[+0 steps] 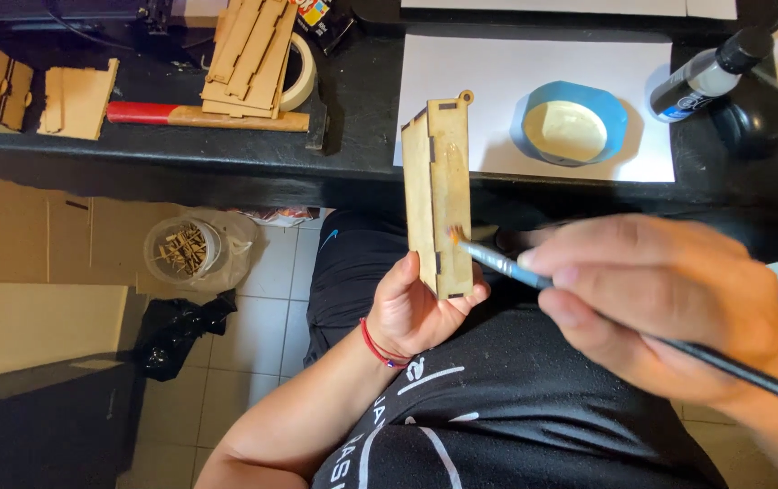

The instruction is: Applying a liquid coating to a small wooden box using a paintbrush at a workstation.

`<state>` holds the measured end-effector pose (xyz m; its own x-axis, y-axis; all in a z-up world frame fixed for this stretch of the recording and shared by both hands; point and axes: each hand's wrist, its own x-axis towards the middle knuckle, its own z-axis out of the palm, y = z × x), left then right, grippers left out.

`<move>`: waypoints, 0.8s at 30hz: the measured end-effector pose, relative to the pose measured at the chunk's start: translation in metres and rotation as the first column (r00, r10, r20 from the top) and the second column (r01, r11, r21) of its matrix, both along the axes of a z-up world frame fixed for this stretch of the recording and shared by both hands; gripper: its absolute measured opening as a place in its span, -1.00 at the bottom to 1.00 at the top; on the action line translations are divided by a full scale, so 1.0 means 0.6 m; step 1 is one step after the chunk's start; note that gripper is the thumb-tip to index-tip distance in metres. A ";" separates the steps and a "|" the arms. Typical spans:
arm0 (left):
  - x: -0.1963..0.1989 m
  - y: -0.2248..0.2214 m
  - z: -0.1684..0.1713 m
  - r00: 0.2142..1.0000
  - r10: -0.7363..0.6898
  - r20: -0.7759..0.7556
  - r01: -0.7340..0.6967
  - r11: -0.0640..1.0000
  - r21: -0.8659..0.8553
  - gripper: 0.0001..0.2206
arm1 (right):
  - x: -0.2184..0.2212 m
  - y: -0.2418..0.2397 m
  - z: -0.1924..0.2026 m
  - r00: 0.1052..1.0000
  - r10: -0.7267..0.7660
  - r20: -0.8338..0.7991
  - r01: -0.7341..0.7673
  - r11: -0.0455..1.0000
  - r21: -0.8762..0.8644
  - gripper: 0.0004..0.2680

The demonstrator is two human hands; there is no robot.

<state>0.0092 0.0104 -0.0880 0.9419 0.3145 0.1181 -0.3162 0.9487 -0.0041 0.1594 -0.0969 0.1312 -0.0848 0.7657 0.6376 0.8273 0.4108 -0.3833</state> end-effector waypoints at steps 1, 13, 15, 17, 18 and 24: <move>-0.001 0.000 -0.004 1.000 -0.007 -0.022 0.007 1.000 -0.017 -0.55 | -0.003 -0.005 0.000 0.999 0.031 -0.030 -0.032 0.998 -0.056 -0.92; 0.002 -0.004 0.004 1.000 -0.018 0.006 0.018 1.000 0.011 -0.59 | 0.001 0.016 0.025 0.993 -0.103 -0.065 0.100 0.993 -0.058 -0.90; 0.002 -0.003 0.005 1.000 -0.016 0.001 0.016 1.000 0.014 -0.58 | -0.002 0.025 0.026 0.991 -0.112 -0.073 0.108 0.993 -0.052 -0.90; 0.001 -0.002 0.005 1.000 0.003 0.022 -0.003 1.000 0.016 -0.58 | -0.005 0.030 0.023 0.986 0.034 -0.164 -0.044 0.997 -0.059 -0.95; 0.000 0.000 0.000 1.000 0.006 0.021 -0.006 1.000 0.013 -0.58 | -0.003 0.027 0.018 0.986 0.037 -0.166 -0.047 0.997 -0.061 -0.95; -0.001 -0.002 0.002 0.998 -0.019 0.058 0.019 1.000 0.002 -0.61 | -0.003 0.001 0.015 0.964 0.051 -0.262 -0.112 0.968 -0.224 -0.95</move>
<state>0.0088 0.0094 -0.0866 0.9392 0.2963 0.1734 -0.2974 0.9545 -0.0204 0.1578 -0.0963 0.1401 -0.0132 0.8935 0.4488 0.6580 0.3457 -0.6689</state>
